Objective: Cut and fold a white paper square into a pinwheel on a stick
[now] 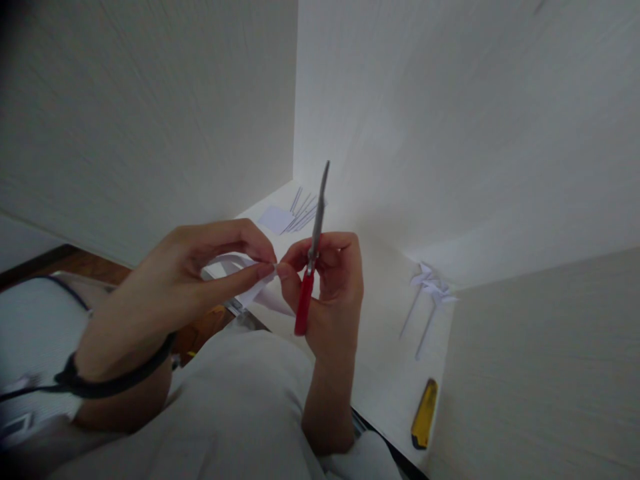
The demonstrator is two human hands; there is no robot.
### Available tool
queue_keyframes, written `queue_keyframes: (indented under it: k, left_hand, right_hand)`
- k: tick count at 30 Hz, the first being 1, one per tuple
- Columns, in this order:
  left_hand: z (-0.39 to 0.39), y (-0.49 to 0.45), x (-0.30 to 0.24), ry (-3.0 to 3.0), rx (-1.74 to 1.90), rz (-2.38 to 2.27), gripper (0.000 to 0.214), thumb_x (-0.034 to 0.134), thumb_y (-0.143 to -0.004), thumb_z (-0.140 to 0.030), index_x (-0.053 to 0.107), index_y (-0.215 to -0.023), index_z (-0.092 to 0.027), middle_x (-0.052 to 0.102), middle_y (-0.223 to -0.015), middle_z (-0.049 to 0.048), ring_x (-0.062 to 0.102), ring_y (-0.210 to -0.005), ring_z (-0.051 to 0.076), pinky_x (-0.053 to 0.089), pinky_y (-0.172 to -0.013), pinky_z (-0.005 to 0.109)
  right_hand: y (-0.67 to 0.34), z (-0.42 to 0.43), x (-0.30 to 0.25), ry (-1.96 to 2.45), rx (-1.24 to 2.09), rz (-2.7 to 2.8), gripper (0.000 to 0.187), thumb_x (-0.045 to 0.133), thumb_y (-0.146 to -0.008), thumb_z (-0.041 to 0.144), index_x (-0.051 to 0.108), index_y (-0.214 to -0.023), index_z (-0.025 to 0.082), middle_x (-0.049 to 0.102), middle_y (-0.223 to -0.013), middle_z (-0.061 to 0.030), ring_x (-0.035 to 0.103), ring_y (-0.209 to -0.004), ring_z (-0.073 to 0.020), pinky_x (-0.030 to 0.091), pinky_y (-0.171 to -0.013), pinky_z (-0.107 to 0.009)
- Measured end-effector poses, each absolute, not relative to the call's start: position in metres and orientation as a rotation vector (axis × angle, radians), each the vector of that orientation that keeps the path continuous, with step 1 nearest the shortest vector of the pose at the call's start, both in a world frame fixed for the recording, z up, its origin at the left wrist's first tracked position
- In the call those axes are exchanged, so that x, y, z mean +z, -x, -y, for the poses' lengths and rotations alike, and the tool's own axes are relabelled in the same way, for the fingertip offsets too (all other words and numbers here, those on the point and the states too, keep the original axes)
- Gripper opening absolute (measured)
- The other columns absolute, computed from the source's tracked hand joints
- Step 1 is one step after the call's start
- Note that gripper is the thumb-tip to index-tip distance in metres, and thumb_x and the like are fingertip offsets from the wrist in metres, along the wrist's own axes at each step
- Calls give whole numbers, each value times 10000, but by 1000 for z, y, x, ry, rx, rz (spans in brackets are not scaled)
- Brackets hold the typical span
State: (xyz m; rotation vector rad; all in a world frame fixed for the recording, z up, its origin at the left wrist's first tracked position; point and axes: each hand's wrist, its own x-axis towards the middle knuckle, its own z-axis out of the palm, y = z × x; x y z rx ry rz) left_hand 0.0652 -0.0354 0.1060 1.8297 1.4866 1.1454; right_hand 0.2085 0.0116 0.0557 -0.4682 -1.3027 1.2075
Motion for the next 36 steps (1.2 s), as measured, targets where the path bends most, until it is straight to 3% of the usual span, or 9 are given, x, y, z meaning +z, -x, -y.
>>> queue_keyframes:
  k: [15, 36]
  left_hand:
    - [39, -74, 108, -2087, 1301, -1640, 146, 645, -805, -55, 633, -807, -201, 685, -767, -88, 635, -700, 65, 444, -670, 167]
    - [40, -75, 104, -2317, 1322, -1640, 97, 604, -870, -100, 625, -850, -193, 674, -825, -43, 635, -776, 94, 467, -699, 217]
  right_hand:
    - [-207, -14, 60, 437, 1088, 1319, 298, 713, -710, 57, 594, -904, 249, 620, -742, 56, 565, -651, -111, 479, -598, -247]
    - [-203, -3, 65, 541, 978, 1308, 267, 758, -771, 162, 577, -938, 263, 608, -776, 53, 569, -657, -123, 482, -572, -254]
